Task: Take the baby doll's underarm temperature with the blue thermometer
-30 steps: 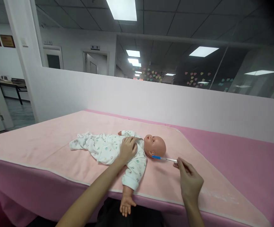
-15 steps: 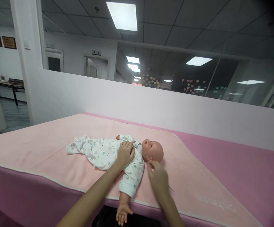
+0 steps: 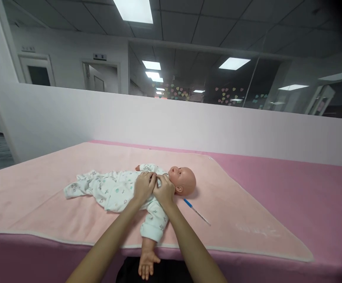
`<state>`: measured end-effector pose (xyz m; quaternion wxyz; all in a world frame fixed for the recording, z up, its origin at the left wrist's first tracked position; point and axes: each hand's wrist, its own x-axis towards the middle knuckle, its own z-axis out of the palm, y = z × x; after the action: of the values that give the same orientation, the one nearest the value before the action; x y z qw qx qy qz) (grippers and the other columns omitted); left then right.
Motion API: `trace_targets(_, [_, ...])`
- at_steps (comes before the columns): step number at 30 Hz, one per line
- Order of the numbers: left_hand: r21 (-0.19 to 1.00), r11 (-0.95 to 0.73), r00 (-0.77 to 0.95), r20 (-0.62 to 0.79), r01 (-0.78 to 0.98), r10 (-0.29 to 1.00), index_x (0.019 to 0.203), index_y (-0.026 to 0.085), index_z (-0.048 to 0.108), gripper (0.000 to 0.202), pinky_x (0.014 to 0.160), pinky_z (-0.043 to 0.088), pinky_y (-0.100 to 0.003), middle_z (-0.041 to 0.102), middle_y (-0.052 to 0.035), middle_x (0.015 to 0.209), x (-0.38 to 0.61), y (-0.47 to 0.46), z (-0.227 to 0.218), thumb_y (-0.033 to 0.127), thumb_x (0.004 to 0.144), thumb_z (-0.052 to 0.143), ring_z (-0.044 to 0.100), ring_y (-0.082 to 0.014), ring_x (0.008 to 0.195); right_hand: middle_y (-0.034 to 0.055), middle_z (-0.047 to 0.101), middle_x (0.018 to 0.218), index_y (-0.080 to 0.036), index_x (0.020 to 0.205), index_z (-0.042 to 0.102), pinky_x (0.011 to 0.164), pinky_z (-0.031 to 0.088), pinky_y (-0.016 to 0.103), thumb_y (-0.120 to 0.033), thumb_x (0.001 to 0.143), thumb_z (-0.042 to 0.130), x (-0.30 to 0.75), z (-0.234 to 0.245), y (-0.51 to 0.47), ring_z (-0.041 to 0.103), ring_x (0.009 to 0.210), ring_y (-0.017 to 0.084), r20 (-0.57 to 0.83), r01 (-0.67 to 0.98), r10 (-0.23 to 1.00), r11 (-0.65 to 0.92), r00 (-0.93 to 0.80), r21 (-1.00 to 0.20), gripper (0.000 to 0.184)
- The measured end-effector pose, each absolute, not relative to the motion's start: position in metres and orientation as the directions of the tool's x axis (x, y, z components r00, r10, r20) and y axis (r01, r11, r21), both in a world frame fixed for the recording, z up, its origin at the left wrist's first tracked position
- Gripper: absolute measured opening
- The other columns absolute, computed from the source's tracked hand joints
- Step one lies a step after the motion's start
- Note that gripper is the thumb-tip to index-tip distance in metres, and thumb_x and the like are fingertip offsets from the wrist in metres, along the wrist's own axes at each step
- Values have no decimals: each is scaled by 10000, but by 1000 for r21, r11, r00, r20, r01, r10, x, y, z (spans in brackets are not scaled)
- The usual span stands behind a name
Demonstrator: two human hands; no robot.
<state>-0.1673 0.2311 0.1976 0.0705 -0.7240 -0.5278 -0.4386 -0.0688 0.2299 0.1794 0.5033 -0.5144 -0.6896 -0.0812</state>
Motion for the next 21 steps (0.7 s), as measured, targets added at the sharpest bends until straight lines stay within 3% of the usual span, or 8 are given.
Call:
trace_targets(10, [326, -416, 72, 709, 849, 702, 844, 199, 589, 220, 730, 364, -297, 532, -35, 805, -168, 227, 198, 229, 753, 392, 469, -177, 827, 9, 564, 795, -196, 799, 575, 618, 341, 212, -162, 711, 439, -70, 178, 227, 513, 721, 123, 751, 720, 649, 463, 120, -516, 166])
trace_targets(17, [267, -460, 145, 717, 847, 681, 882, 207, 567, 232, 763, 354, -302, 573, -26, 887, -165, 222, 200, 253, 795, 357, 477, -174, 848, 20, 594, 771, -177, 810, 548, 648, 356, 212, -218, 801, 375, -69, 179, 225, 535, 728, 126, 734, 696, 655, 444, 178, -565, 178])
trace_targets(21, [292, -444, 111, 720, 847, 685, 978, 208, 528, 248, 781, 353, -311, 596, -31, 898, -163, 222, 198, 244, 793, 367, 489, -183, 878, 16, 623, 756, -184, 828, 567, 641, 361, 204, -217, 813, 369, -68, 178, 227, 555, 714, 122, 724, 690, 674, 454, 148, -563, 202])
